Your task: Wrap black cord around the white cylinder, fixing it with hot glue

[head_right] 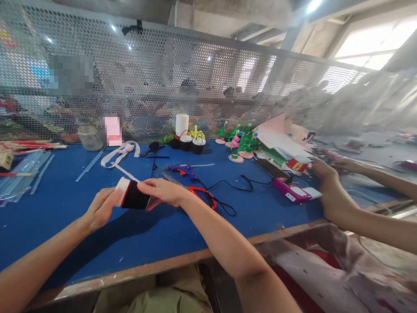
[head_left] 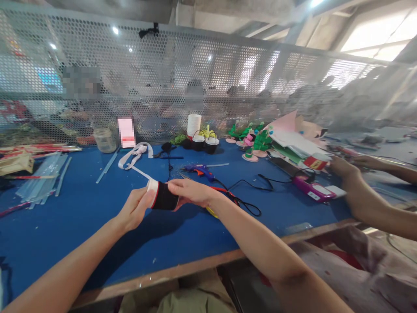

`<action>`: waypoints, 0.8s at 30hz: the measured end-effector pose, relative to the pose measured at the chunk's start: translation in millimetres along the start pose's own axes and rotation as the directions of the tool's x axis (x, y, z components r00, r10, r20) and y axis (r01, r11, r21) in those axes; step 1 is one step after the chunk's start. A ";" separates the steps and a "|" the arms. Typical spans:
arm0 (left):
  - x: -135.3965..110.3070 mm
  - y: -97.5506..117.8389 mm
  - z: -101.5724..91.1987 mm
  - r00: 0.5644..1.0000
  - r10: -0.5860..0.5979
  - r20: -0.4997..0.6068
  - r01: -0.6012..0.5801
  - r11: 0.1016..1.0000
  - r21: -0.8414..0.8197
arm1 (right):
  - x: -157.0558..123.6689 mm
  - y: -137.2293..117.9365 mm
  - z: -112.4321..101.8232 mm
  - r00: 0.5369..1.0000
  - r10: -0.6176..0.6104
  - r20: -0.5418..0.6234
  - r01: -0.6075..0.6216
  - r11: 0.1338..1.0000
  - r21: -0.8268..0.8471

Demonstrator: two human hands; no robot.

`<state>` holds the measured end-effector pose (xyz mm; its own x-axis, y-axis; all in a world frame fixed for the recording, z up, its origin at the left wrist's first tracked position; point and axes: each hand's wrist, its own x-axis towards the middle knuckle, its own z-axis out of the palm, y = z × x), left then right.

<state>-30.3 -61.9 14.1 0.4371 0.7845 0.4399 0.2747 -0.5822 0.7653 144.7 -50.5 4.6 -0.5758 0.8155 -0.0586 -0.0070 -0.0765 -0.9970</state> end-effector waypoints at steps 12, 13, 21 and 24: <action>11.8 -21.8 4.6 0.869 -0.474 0.144 0.467 0.688 -0.555 | -2.2 1.3 10.3 0.895 -0.406 -0.186 0.163 0.685 -0.710; 12.3 -20.2 4.8 0.862 -0.484 0.150 0.477 0.673 -0.565 | -2.0 2.5 11.3 0.888 -0.428 -0.170 0.175 0.655 -0.735; 6.4 -11.8 7.0 0.836 -0.472 0.279 0.547 0.753 -0.365 | 0.3 4.6 10.2 0.922 -0.376 -0.096 0.219 0.707 -0.672; 4.4 -12.7 9.7 0.848 -0.467 0.252 0.525 0.807 -0.270 | 0.5 2.7 12.4 0.927 -0.362 -0.102 0.241 0.780 -0.577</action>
<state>-23.6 -53.2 1.7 0.4578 0.8831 -0.1027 0.2196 -0.0004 0.9756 134.3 -57.5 2.4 -0.4481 0.8417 0.3012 0.3279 0.4682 -0.8205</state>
